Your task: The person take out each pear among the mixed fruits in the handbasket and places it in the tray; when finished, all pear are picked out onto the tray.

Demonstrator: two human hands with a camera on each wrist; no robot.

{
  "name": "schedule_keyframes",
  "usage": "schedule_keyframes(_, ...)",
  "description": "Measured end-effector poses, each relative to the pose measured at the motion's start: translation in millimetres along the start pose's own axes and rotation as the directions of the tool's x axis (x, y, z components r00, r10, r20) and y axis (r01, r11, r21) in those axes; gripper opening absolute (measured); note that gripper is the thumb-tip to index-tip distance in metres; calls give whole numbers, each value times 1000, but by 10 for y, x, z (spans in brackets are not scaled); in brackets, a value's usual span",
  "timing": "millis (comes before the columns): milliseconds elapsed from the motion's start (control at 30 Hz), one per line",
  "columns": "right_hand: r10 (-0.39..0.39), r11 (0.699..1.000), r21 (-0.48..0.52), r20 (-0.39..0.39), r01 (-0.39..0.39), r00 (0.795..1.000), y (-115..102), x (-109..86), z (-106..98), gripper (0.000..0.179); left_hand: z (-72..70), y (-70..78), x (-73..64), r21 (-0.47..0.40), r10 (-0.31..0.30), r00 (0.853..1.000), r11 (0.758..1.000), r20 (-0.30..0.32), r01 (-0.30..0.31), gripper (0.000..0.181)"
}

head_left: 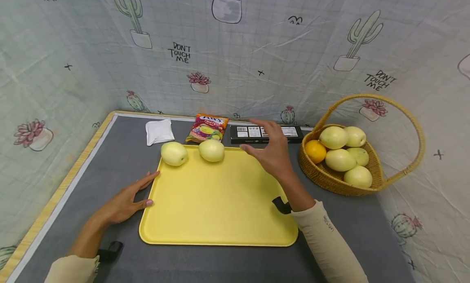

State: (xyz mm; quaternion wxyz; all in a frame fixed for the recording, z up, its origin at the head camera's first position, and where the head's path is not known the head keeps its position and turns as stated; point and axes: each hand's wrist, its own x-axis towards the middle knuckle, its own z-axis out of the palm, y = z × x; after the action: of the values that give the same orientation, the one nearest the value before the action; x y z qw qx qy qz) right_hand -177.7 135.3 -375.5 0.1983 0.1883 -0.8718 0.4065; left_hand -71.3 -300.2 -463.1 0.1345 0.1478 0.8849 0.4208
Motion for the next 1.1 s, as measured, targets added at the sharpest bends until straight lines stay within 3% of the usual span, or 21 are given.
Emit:
schedule_keyframes(400,58,998,-31,-145,-63,988,383,-158,-485,71,-1,-6,-1,10,15,1000,1000,-8,-15,91)
schedule_keyframes(933,172,966,-138,-285,-218,943,905,-232,-1110,67,-2,-1,2,15,4,1000,1000,-3,-4,91)
schedule_keyframes(1100,246,940,-155,-301,-302,921,1057,-220,-1241,69,2,2,0,12,6,1000,1000,-3,-6,91)
